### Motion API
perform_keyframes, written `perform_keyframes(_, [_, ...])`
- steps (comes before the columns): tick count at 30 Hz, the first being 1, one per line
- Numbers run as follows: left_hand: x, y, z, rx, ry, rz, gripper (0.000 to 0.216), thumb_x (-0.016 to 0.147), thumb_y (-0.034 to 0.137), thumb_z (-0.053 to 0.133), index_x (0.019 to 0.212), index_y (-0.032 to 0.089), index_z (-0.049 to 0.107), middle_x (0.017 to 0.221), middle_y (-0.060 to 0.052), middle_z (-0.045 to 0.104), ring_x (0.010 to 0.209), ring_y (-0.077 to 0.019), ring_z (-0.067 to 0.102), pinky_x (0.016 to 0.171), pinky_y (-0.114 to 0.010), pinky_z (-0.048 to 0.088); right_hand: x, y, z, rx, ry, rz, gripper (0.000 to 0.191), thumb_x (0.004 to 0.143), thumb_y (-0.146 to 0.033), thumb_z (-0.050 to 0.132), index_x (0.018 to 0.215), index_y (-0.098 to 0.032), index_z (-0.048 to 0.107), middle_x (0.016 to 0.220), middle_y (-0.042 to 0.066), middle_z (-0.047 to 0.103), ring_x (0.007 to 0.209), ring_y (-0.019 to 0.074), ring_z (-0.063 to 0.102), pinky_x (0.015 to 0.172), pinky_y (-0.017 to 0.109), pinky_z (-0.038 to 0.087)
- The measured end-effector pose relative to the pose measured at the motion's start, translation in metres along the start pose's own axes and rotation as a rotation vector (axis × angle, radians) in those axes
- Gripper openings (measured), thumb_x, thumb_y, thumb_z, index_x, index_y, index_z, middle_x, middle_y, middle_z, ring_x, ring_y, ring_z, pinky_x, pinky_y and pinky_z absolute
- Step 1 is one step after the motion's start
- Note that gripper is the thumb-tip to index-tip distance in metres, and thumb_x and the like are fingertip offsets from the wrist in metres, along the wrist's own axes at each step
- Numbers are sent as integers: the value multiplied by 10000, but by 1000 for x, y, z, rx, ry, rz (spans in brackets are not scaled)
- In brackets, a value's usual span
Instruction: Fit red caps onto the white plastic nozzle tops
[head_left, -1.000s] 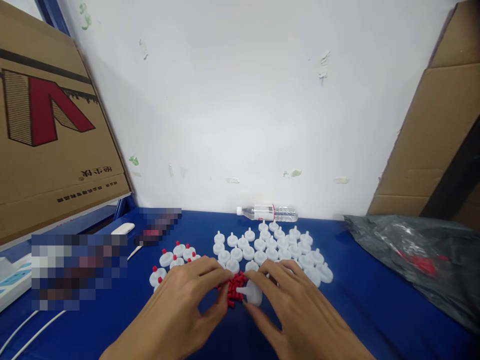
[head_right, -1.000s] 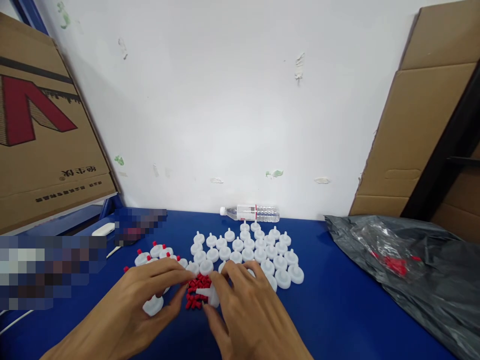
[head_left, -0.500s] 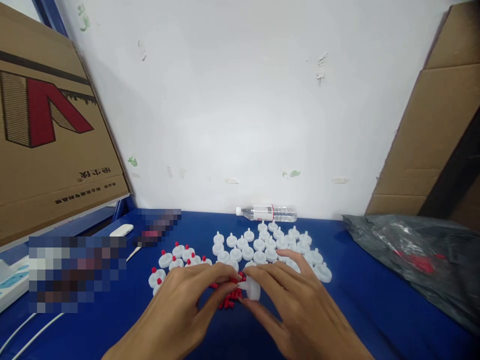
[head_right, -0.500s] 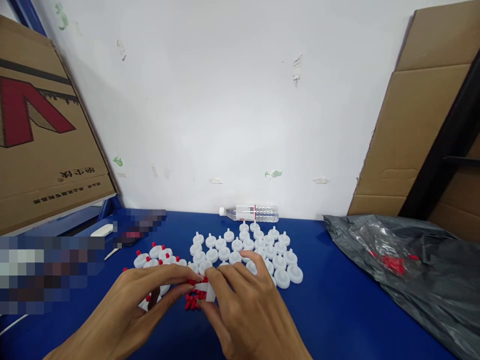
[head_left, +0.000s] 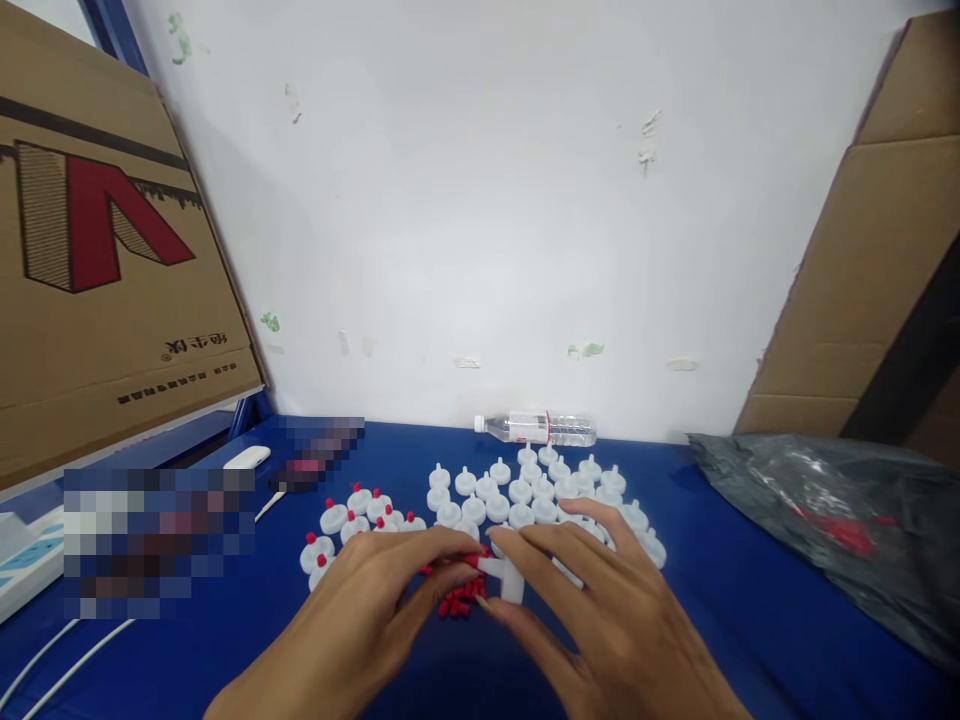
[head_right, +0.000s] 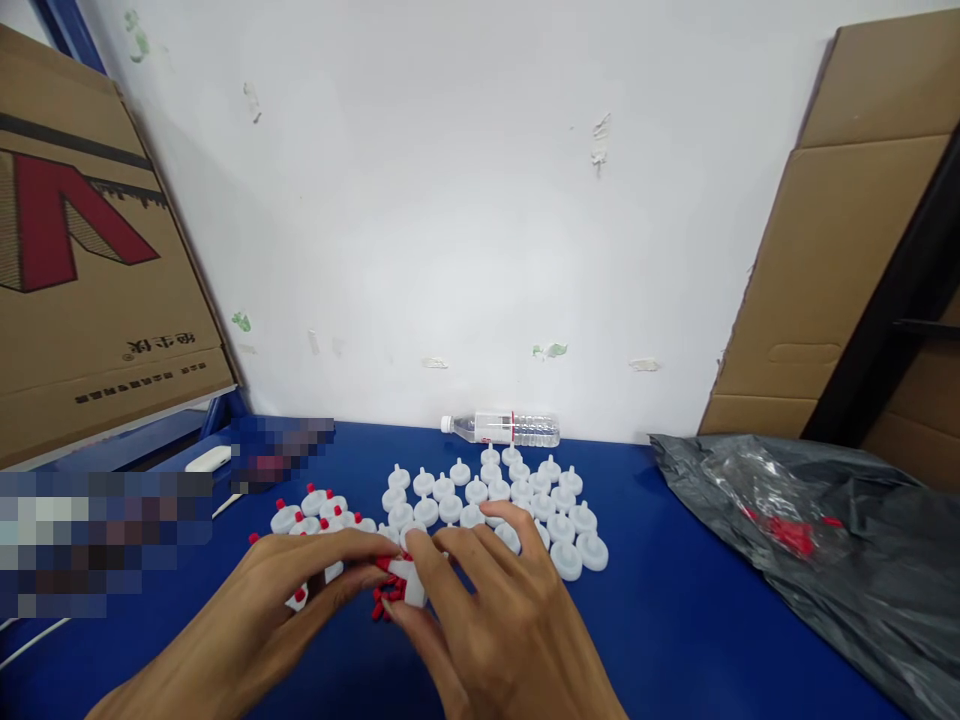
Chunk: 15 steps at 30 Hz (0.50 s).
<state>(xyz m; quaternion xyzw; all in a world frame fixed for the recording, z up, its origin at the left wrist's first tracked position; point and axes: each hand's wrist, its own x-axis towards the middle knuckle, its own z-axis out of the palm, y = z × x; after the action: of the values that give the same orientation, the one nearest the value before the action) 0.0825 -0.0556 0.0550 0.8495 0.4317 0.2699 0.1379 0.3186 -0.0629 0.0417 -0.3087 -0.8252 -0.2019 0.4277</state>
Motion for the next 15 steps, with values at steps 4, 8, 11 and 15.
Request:
perform_keyframes(4, [1, 5, -2, -56, -76, 26, 241, 1145, 296, 434, 1045, 318, 652, 961, 83, 748, 849, -129, 683, 804, -251, 471, 1, -1, -3, 19, 34, -23, 250, 1106, -285, 574, 1291, -154, 680, 985, 19, 759, 893, 154, 731, 1024, 352, 457])
perform_keyframes(8, [-2, 7, -5, -75, -44, 49, 264, 1115, 217, 401, 1033, 307, 636, 938, 75, 736, 826, -128, 660, 829, -247, 475, 5, -3, -2, 73, 67, -16, 254, 1107, -325, 579, 1257, -157, 697, 944, 19, 752, 849, 149, 722, 943, 335, 512])
perform_keyframes(11, [-6, 6, -7, -54, -48, 36, 279, 1116, 256, 393, 1019, 293, 653, 900, 47, 735, 806, -152, 662, 822, -275, 487, 7, -5, 1, 98, 90, -29, 261, 1104, -336, 590, 1242, -147, 705, 928, 22, 757, 814, 139, 719, 888, 320, 535])
perform_keyframes(15, [-10, 6, -11, -28, -72, -19, 317, 1112, 326, 409, 909, 279, 648, 774, 44, 688, 754, -168, 647, 782, -289, 488, 7, -5, 4, 96, 86, -57, 281, 1097, -357, 604, 1246, -142, 706, 961, 33, 777, 815, 145, 732, 860, 322, 560])
